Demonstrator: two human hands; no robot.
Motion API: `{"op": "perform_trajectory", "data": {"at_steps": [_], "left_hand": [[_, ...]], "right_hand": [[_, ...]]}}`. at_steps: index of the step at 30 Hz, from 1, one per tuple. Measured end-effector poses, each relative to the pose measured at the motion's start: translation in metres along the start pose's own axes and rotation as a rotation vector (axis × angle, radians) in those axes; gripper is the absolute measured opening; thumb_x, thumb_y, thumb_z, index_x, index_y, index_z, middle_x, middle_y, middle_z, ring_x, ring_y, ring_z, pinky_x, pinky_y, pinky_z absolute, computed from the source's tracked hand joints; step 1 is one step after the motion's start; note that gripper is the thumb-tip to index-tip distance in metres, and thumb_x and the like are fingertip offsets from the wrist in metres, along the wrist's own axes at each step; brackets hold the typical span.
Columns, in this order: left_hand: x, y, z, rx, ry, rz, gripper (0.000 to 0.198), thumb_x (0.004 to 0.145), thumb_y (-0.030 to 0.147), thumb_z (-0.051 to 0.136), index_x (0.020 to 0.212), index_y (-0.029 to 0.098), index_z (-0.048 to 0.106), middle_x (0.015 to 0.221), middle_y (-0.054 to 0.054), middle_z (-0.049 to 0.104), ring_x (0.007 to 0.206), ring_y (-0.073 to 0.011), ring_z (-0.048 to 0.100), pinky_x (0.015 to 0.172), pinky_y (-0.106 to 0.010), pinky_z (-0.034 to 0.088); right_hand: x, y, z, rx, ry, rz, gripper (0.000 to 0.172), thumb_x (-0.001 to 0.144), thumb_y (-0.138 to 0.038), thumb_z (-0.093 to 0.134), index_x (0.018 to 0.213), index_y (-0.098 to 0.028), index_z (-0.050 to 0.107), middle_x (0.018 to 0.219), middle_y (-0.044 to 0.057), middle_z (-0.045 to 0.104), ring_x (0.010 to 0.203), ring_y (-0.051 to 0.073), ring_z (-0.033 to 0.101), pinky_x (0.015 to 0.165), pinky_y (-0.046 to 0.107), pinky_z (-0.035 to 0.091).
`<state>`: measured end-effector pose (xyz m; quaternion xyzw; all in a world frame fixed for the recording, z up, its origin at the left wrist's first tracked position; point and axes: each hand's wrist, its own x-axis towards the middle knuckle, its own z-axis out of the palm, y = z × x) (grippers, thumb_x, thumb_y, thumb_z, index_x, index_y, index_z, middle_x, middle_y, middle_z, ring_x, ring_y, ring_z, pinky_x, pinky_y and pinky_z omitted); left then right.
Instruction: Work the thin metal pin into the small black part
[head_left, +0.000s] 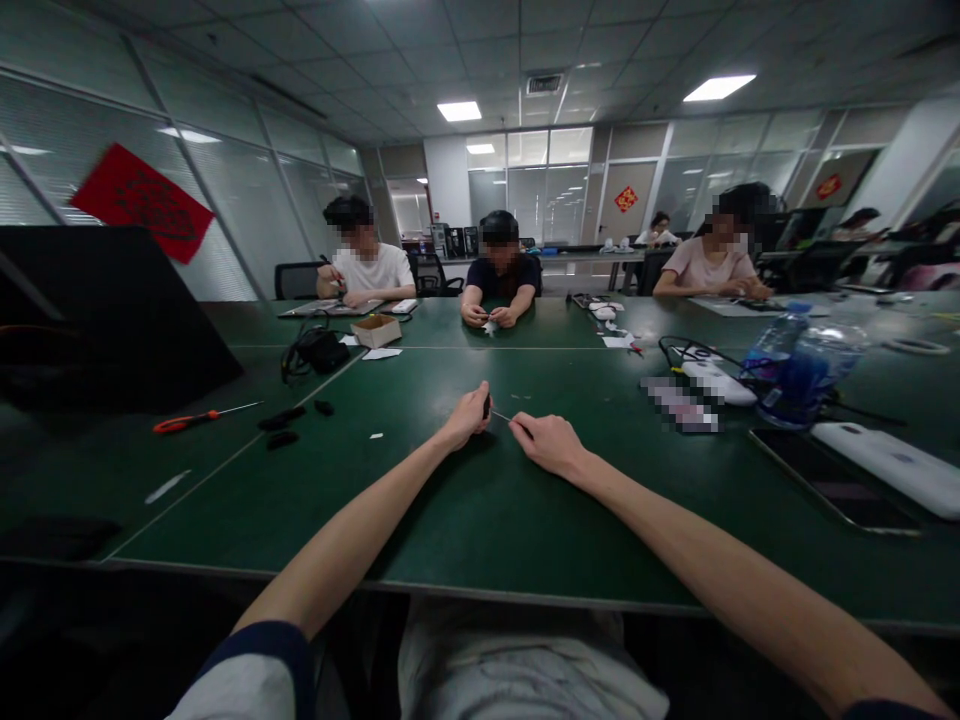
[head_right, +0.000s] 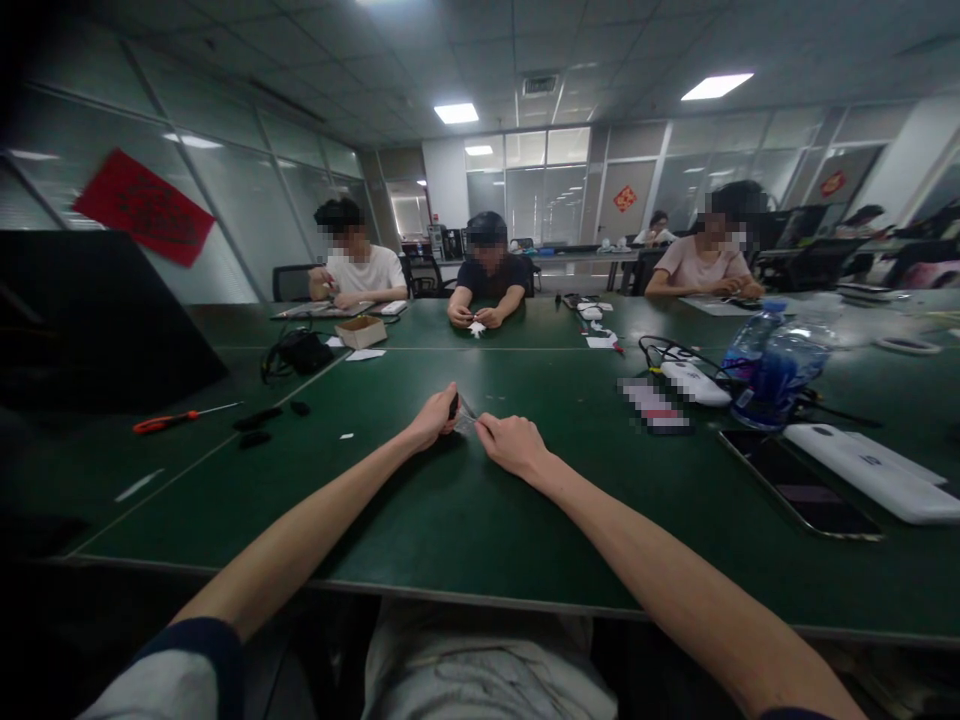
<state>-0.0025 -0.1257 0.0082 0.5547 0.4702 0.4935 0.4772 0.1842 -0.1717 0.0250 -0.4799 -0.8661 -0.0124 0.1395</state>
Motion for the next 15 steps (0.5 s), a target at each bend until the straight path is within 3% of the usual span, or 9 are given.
{"op": "perform_trajectory", "data": {"at_steps": [15], "left_hand": [[-0.0016, -0.0041, -0.0024, 0.072, -0.088, 0.059, 0.052, 0.082, 0.066, 0.033, 0.070, 0.017, 0.046, 0.042, 0.004, 0.035, 0.033, -0.0070, 0.028, 0.034, -0.018, 0.016]], "right_hand": [[0.0007, 0.0013, -0.0001, -0.121, 0.062, -0.089, 0.051, 0.095, -0.051, 0.015, 0.105, -0.027, 0.058, 0.083, 0.007, 0.066, 0.077, 0.024, 0.062, 0.066, 0.030, 0.041]]}}
